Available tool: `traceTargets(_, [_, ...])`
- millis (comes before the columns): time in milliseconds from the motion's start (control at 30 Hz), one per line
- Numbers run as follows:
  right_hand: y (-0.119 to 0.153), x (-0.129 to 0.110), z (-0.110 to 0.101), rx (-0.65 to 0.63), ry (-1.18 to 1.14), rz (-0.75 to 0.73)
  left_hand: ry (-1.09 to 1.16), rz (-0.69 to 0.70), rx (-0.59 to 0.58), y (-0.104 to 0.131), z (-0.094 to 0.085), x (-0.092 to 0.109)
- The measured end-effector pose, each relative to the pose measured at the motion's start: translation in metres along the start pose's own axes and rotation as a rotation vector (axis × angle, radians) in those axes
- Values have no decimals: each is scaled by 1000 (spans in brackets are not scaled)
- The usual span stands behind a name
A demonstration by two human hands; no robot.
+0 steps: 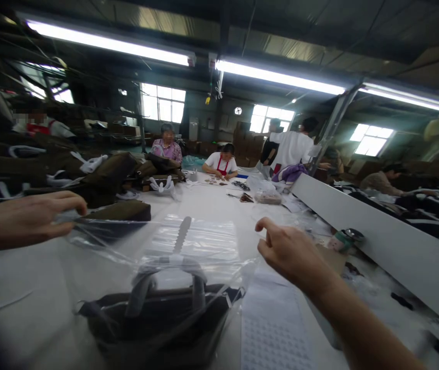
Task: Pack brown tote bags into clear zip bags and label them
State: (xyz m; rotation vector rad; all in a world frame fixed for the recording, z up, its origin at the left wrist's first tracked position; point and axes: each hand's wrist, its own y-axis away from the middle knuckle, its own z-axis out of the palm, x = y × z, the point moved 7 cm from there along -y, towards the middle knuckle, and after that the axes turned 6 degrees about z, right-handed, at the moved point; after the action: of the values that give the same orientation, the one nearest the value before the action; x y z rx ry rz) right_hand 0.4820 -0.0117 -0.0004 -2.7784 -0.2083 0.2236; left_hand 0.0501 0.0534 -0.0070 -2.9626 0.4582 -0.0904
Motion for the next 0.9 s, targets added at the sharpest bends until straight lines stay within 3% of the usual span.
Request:
traceTargets(67, [10, -46, 0, 194, 23, -230, 51, 69, -1, -7, 7, 20])
traceTargets(100, [14, -72, 10, 212, -8, -374, 93, 88, -4, -11, 11, 29])
traceTargets(167, [16, -116, 40, 117, -83, -562, 177, 86, 14, -18, 17, 40])
traceTargets(233, [6, -140, 72, -7, -117, -563, 248, 53, 63, -22, 17, 44])
traceTargets(367, [-20, -151, 104, -116, -143, -465, 296, -5, 108, -21, 8, 41])
traceTargets(533, [-34, -151, 104, -232, -149, -460, 334, -35, 177, -21, 2, 32])
traceTargets(700, [-48, -151, 106, -470, -157, -524, 282, 40, 234, -20, -1, 31])
traceTargets(800, [-52, -154, 111, -659, -167, -584, 131, 319, 397, -6, -14, 55])
traceTargets(833, [-54, -155, 113, -700, -179, -587, 83, 458, 387, -1, -12, 64])
traceTargets(900, [-60, -153, 115, -736, -204, -557, 20, 657, 249, 6, 5, 70])
